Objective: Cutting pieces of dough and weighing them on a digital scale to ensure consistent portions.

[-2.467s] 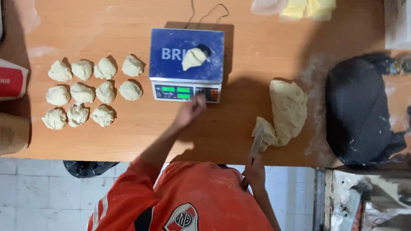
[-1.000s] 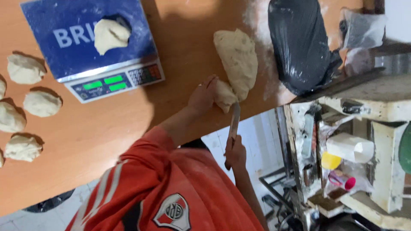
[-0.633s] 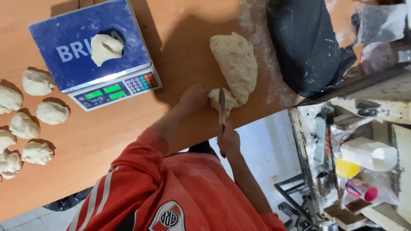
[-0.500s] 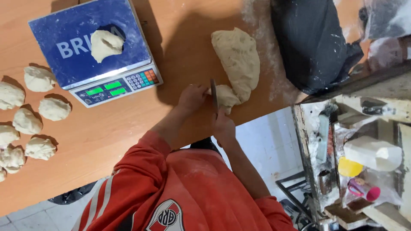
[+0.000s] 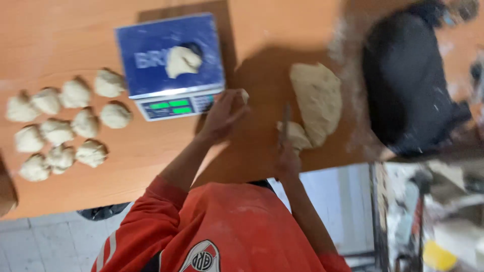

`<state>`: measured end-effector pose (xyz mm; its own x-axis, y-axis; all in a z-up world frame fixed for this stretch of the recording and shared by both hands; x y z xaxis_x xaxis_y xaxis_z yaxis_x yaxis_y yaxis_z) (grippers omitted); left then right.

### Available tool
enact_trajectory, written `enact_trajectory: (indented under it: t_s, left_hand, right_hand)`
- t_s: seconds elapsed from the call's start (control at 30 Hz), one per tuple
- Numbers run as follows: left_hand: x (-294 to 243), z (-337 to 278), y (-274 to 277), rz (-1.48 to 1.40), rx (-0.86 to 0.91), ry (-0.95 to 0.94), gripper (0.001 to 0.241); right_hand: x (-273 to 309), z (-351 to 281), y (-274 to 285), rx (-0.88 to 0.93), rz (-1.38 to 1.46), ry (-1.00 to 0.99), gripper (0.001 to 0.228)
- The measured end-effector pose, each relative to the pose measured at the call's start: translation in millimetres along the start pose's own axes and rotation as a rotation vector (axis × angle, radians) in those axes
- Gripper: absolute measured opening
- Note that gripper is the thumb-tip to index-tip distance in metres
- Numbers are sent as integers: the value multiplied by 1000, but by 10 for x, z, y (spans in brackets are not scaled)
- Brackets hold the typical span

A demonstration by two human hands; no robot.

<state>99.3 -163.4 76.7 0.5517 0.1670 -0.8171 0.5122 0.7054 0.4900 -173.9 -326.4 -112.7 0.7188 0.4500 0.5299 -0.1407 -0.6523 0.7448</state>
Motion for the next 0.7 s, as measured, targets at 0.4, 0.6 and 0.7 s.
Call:
enact_trajectory:
  t_s: [0.4,0.6,0.7]
  left_hand:
    - [-38,337,1507,788,-800,-186,60]
    - [1080,-1046,331,-339,-398,284,36]
    - [513,-1637,197,62,-152,169,15]
  right_hand:
    - [955,-872,788,100,243,-361,32]
    - [1079,-997,753,61,298,-283,30]
    - [1084,-1008,657,82,290,-257,28]
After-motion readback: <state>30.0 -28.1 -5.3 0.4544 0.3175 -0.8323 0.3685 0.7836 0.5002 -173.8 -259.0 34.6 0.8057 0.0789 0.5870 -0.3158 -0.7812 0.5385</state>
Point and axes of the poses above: each hand's wrist, its own z-axis towards the middle knuckle, its own y-axis out of the back of the hand, x = y × z, the point moved 3 cm from there along z, towards the middle knuckle, and after that the axes turned 9 degrees about -y, right-handed, at the moved point
